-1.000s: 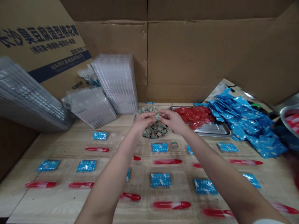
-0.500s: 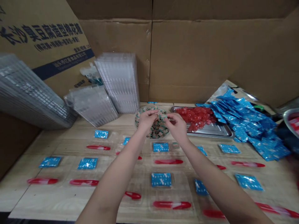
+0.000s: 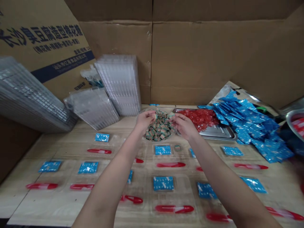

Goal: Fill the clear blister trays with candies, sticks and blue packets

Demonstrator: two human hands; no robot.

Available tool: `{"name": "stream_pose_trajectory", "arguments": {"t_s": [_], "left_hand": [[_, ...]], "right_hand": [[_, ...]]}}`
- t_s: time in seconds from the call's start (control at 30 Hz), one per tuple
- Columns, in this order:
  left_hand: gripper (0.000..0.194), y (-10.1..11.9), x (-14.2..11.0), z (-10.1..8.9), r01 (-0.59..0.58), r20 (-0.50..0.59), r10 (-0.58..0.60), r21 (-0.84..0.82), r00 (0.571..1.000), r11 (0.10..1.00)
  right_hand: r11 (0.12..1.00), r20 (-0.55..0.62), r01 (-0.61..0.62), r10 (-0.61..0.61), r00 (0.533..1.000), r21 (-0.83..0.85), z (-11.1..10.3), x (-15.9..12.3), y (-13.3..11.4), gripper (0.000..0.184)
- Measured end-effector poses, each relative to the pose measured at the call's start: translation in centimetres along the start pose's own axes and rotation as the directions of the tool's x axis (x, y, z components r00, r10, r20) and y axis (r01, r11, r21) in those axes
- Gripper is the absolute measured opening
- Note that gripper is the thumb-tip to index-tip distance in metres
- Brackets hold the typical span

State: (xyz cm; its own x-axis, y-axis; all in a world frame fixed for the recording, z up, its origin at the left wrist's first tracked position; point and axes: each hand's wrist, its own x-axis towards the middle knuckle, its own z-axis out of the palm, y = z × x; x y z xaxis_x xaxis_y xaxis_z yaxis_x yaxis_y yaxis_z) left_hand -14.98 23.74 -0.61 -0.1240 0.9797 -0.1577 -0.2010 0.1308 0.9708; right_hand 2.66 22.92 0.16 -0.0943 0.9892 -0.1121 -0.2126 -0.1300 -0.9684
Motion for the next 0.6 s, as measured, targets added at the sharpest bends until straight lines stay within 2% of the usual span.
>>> {"name": "stream_pose_trajectory", "arguments": {"t_s": [0.23, 0.37, 0.47, 0.6], "left_hand": [[0.010, 1.1, -2.0, 0.9, 0.074, 0.062, -0.068, -0.109, 0.996, 0.991], [0.010, 1.6, -3.2, 0.9, 0.132, 0.120, -0.110, -0.200, 0.987, 0.971], [0.014, 1.6, -3.9, 0.6, 0.179, 0.166, -0.137, -0.276, 0.977, 0.944], [0.016, 1.2, -4.1, 0.3, 0.213, 0.163, -0.174, -0.264, 0.971, 0.941]], "right_hand": [[0.994, 0.167, -0.009, 0.027, 0.986, -0.108, 1.5, 0.0, -0.6, 0.027], [0.996, 0.131, -0.006, 0.018, 0.991, -0.092, 2.1, -0.3, -0.7, 0.033], [0.997, 0.076, -0.026, 0.032, 0.997, -0.077, 2.3, -0.8, -0.8, 0.031], [0.979, 0.111, -0.056, 0.079, 0.991, -0.197, 2.0, -1.1, -1.1, 0.023]]}}
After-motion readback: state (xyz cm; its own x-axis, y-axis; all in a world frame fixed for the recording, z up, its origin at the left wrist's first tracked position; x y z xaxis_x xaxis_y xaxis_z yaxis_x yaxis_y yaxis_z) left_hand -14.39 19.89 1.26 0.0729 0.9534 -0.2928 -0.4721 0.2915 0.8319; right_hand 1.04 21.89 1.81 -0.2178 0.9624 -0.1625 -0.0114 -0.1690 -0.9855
